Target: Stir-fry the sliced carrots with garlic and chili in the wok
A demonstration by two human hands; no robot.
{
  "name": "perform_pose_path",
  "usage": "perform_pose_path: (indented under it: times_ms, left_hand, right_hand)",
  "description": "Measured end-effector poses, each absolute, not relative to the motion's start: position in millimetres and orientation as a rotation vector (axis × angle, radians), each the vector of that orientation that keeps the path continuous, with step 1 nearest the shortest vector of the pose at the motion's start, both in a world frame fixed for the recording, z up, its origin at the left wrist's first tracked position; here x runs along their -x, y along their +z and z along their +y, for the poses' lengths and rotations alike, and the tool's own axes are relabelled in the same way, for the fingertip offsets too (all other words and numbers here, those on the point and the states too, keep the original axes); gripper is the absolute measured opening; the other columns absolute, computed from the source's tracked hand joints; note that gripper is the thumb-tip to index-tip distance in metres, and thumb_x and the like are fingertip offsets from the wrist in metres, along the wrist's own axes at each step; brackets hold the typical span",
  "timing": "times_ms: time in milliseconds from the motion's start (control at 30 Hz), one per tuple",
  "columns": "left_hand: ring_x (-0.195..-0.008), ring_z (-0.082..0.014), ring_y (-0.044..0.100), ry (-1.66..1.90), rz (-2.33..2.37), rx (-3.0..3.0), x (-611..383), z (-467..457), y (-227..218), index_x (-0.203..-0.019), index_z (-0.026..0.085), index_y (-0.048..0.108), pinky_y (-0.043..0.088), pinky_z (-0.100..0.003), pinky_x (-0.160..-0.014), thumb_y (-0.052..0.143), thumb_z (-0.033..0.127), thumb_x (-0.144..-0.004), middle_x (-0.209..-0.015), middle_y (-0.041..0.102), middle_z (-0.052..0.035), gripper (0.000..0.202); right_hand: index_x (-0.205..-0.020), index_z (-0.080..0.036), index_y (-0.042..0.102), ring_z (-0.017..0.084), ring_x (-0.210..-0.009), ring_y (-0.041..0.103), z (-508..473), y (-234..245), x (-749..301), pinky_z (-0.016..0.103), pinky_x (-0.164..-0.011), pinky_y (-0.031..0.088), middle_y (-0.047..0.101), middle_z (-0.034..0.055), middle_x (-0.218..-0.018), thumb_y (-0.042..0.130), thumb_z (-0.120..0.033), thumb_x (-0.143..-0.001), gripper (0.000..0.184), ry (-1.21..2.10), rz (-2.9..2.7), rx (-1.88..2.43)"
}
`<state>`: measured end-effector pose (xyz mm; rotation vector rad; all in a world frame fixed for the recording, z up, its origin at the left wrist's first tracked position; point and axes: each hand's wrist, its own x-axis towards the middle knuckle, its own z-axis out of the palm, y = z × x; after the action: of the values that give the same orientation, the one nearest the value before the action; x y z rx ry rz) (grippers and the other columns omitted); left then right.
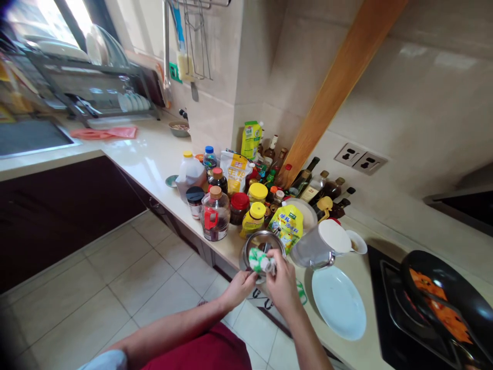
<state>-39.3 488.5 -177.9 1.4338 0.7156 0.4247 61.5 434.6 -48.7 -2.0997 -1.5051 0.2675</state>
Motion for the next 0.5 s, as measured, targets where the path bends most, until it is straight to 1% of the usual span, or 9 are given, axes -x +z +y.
perform_pose_path:
  times_ms: [67, 133, 200, 267, 367, 500]
  left_hand:
    - [-0.047, -0.0077, 0.034, 0.455, 0.647, -1.445, 41.1, 488.8, -176.7, -0.054, 0.016, 0.048, 0.028, -0.021, -0.047, 0.047, 0.043, -0.079, -0.048, 0.041, 0.0039, 0.037]
    - [-0.053, -0.0088, 0.039, 0.489, 0.589, -1.450, 42.6, 489.0, -175.7, -0.062, 0.014, 0.055, 0.033, -0.020, -0.051, 0.057, 0.037, -0.073, -0.055, 0.048, 0.0025, 0.026]
    - [-0.060, -0.0108, 0.043, 0.527, 0.564, -1.444, 43.1, 488.7, -175.7, -0.068, 0.013, 0.059, 0.038, -0.021, -0.056, 0.061, 0.031, -0.069, -0.061, 0.054, 0.0002, 0.018]
    - [-0.065, -0.0120, 0.045, 0.575, 0.560, -1.432, 42.9, 488.1, -177.2, -0.070, 0.013, 0.059, 0.041, -0.022, -0.062, 0.059, 0.025, -0.070, -0.066, 0.056, -0.0009, 0.012]
    - [-0.062, -0.0098, 0.040, 0.590, 0.552, -1.419, 42.4, 488.0, -180.8, -0.064, 0.014, 0.054, 0.038, -0.021, -0.060, 0.057, 0.023, -0.070, -0.062, 0.049, 0.0020, 0.011]
    - [-0.055, -0.0067, 0.029, 0.526, 0.547, -1.408, 44.7, 490.5, -180.2, -0.055, 0.015, 0.044, 0.027, -0.020, -0.051, 0.055, 0.027, -0.071, -0.053, 0.035, 0.0057, 0.023]
  right_hand:
    - [-0.097, -0.019, 0.055, 0.021, -0.087, 0.055, 452.9, -47.2, -55.2, 0.029, -0.074, 0.040, 0.064, 0.0072, -0.092, 0.042, -0.003, -0.071, 0.034, 0.162, -1.563, 2.082]
    - [-0.098, -0.017, 0.058, 0.023, -0.093, 0.051, 468.2, -51.6, -46.5, 0.032, -0.079, 0.039, 0.063, 0.0107, -0.096, 0.039, -0.001, -0.074, 0.034, 0.115, -1.723, 2.134]
    - [-0.096, -0.017, 0.059, 0.024, -0.093, 0.049, 473.7, -58.0, -38.7, 0.033, -0.079, 0.038, 0.064, 0.0120, -0.096, 0.037, -0.002, -0.078, 0.032, 0.125, -1.899, 2.196]
    - [-0.093, -0.018, 0.060, 0.023, -0.091, 0.048, 467.5, -61.7, -35.9, 0.033, -0.077, 0.037, 0.064, 0.0105, -0.096, 0.038, -0.004, -0.081, 0.029, 0.159, -2.016, 2.195]
    - [-0.085, -0.020, 0.058, 0.021, -0.087, 0.048, 445.5, -57.1, -45.9, 0.030, -0.074, 0.037, 0.063, 0.0064, -0.092, 0.042, -0.006, -0.080, 0.022, 0.263, -2.072, 2.127]
    - [-0.077, -0.021, 0.057, 0.019, -0.082, 0.051, 422.5, -39.5, -80.7, 0.027, -0.068, 0.037, 0.061, 0.0024, -0.079, 0.047, -0.006, -0.074, 0.018, 0.455, -1.991, 2.036]
